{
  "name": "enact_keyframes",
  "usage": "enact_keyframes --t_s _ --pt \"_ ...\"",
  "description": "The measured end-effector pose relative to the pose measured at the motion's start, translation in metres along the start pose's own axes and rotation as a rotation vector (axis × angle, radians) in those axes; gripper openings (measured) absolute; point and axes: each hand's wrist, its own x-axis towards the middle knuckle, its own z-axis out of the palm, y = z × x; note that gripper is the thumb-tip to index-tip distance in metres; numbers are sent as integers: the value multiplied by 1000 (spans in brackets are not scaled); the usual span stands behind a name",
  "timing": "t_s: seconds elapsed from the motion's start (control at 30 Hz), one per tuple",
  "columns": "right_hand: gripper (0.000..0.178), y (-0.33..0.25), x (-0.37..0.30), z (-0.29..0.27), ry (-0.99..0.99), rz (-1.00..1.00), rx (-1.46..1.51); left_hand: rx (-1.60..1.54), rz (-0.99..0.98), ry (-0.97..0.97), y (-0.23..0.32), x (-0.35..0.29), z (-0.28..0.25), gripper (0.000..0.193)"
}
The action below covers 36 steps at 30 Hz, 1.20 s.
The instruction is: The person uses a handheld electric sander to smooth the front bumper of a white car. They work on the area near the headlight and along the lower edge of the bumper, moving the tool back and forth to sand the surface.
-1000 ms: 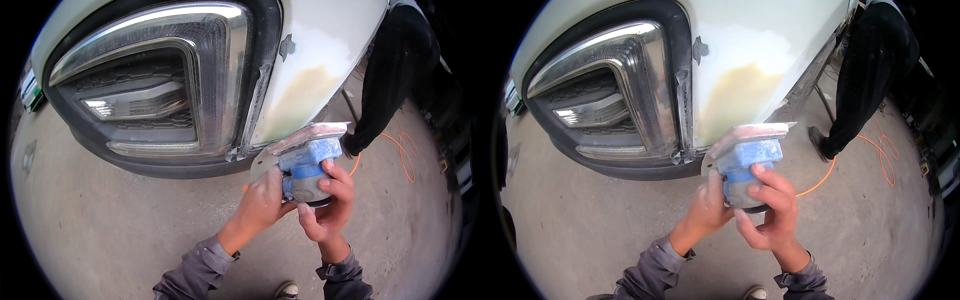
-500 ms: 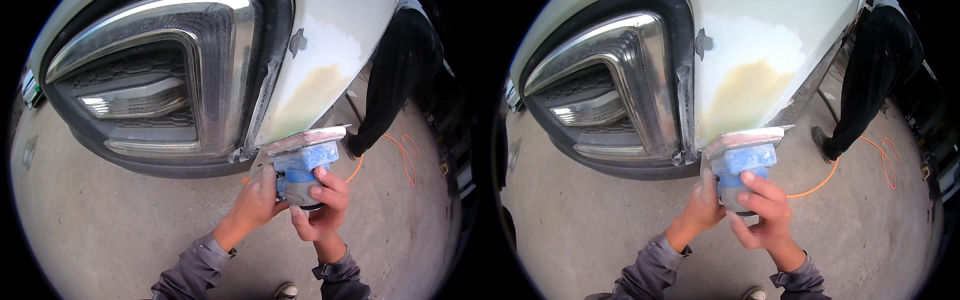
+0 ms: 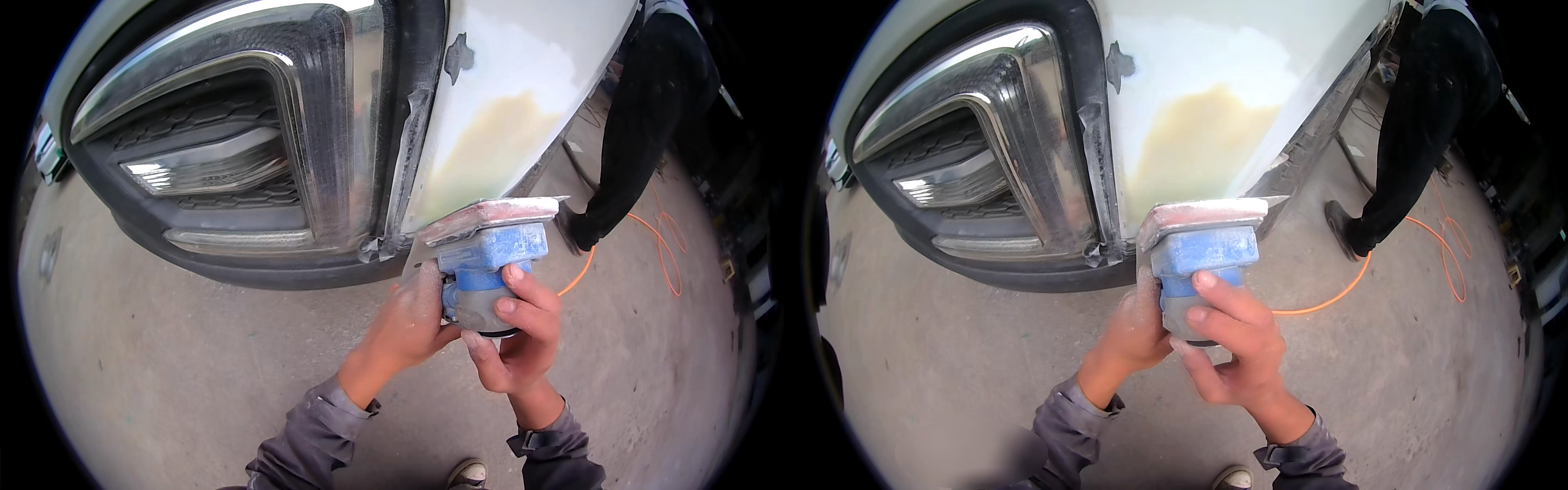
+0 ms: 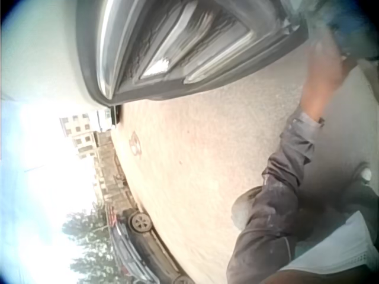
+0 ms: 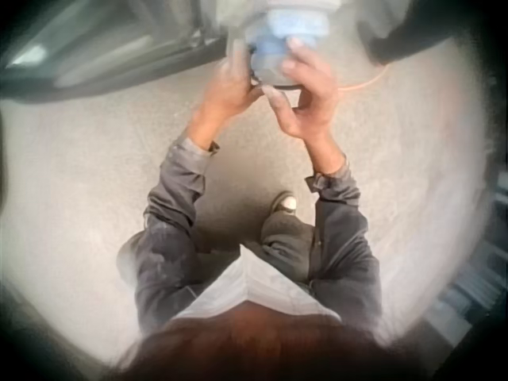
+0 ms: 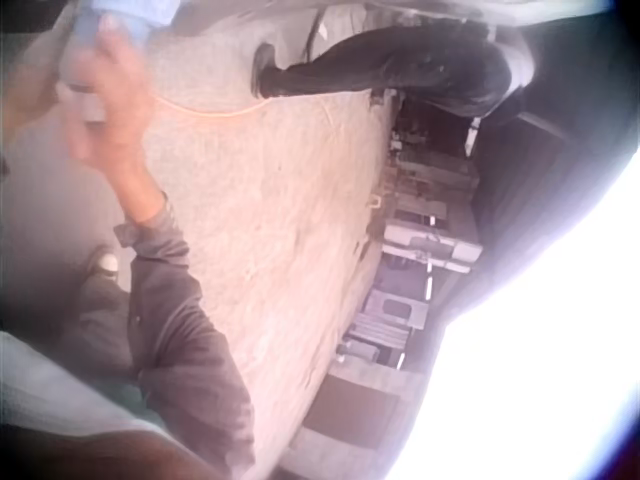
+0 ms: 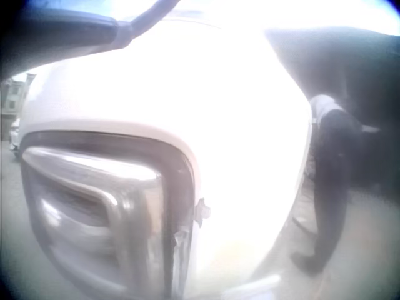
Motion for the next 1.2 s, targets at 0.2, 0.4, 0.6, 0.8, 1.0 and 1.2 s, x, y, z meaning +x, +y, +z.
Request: enact_keyframes --t_s 0.2,0.4,0.6,0.8,1.0,1.2 --pt "53 4 -3 -13 16 22 -74 -24 49 1 7 8 13 67" --pt "61 -12 8 -48 -188 -27 -342 -399 -61 -19 32 14 53 60" --pt "70 -8 15 -56 -91 -31 -428 -978 -117 -140 44 29 94 54" --pt "71 2 15 -77 -299 1 -522 -1123 -270 -249 35 39 122 52" --pt "67 13 -19 -125 -561 -337 -563 -1533 -430 -383 52 10 58 57" --pt "59 42 -70 -116 -329 56 -164 -1088 -605 -101 80 13 74 61"
